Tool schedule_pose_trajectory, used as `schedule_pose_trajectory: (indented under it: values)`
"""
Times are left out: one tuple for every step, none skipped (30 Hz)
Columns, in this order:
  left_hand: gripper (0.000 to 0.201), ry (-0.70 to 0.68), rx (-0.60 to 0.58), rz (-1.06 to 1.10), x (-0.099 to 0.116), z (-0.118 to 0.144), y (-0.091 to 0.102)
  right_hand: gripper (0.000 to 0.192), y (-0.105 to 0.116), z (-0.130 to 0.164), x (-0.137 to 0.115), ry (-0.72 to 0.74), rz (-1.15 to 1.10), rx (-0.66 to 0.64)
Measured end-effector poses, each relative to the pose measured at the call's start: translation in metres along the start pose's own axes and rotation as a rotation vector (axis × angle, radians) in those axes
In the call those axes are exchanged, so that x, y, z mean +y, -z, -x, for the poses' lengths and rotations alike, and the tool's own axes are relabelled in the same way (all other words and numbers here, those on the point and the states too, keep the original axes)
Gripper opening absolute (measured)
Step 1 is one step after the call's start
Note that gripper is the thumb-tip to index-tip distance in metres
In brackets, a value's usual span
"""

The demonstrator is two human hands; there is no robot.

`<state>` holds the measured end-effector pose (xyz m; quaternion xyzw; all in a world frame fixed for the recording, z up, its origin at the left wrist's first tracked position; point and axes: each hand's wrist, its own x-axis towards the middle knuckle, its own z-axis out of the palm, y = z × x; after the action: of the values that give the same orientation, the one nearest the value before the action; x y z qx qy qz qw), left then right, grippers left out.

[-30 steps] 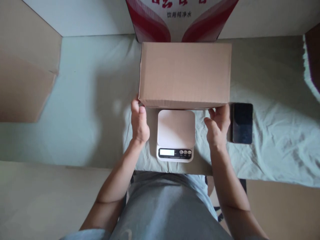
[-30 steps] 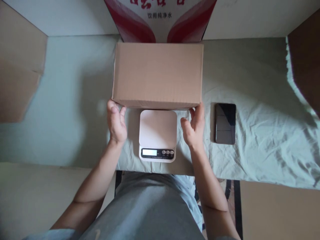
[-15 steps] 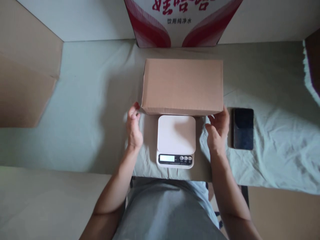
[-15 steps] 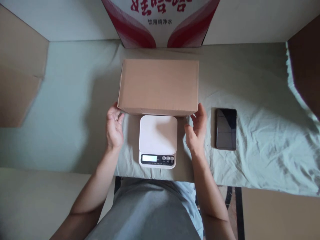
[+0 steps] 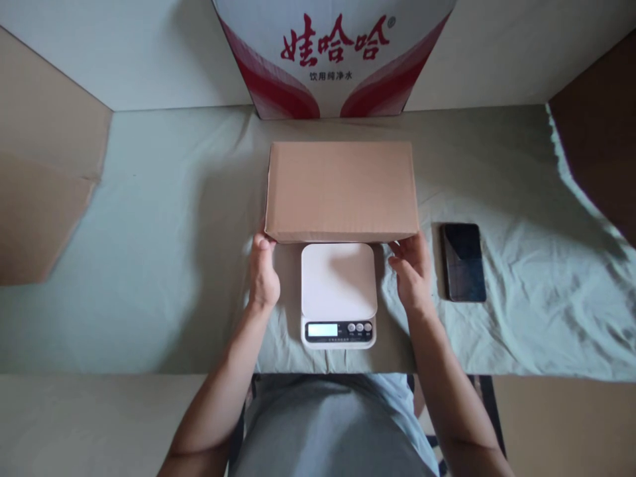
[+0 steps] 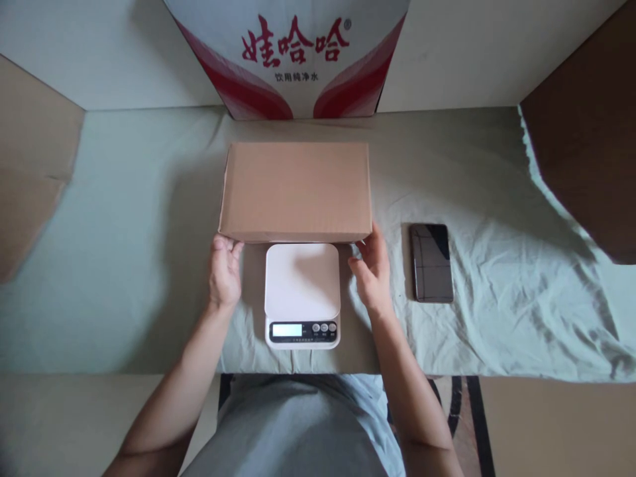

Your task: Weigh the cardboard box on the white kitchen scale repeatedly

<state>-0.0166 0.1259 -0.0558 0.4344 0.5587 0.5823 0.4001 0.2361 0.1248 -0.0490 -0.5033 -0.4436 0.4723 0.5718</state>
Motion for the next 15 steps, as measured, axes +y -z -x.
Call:
schedule_pose_trajectory:
  values:
    - [0.042, 0.004, 0.0, 0.006, -0.001, -0.001, 0.0, 0.06, -0.001, -0.002, -0.002, -0.013, -0.027, -0.018]
    - [0.042, 0.014, -0.001, 0.009, -0.001, -0.003, 0.0, 0.057, -0.003, -0.003, -0.004, -0.019, -0.045, -0.039]
    - [0.044, 0.025, -0.005, 0.004, -0.001, -0.005, -0.001, 0.054, -0.004, -0.005, -0.006, -0.021, -0.051, -0.059]
    - [0.045, 0.032, -0.01, -0.005, 0.0, -0.007, -0.002, 0.053, -0.006, -0.007, -0.009, -0.022, -0.045, -0.072]
    - [0.047, 0.032, -0.016, -0.016, 0.003, -0.009, -0.003, 0.053, -0.007, -0.009, -0.011, -0.021, -0.033, -0.077]
    - [0.048, 0.022, -0.023, -0.022, 0.006, -0.011, -0.005, 0.053, -0.009, -0.011, -0.014, -0.017, -0.021, -0.077]
    - [0.049, 0.002, -0.029, -0.021, 0.012, -0.013, -0.006, 0.054, -0.011, -0.013, -0.018, -0.006, -0.012, -0.071]
    - [0.05, -0.021, -0.03, -0.014, 0.019, -0.014, -0.008, 0.053, -0.012, -0.014, -0.022, 0.013, -0.009, -0.062]
    - [0.05, -0.045, -0.03, -0.002, 0.027, -0.015, -0.009, 0.052, -0.013, -0.015, -0.027, 0.04, -0.011, -0.051]
    - [0.05, -0.066, -0.028, 0.013, 0.036, -0.013, -0.01, 0.051, -0.014, -0.015, -0.034, 0.071, -0.014, -0.037]
    - [0.05, -0.08, -0.024, 0.025, 0.045, -0.011, -0.011, 0.05, -0.014, -0.013, -0.04, 0.101, -0.012, -0.021]
    - [0.049, -0.087, -0.019, 0.034, 0.054, -0.006, -0.011, 0.049, -0.013, -0.01, -0.047, 0.13, -0.004, 0.002]
    - [0.046, -0.089, -0.013, 0.043, 0.062, -0.001, -0.01, 0.046, -0.013, -0.006, -0.054, 0.157, 0.011, 0.032]
    - [0.043, -0.088, -0.007, 0.052, 0.069, 0.006, -0.009, 0.043, -0.012, 0.0, -0.06, 0.176, 0.03, 0.066]
    - [0.041, -0.083, -0.007, 0.06, 0.074, 0.014, -0.007, 0.041, -0.011, 0.008, -0.064, 0.19, 0.045, 0.099]
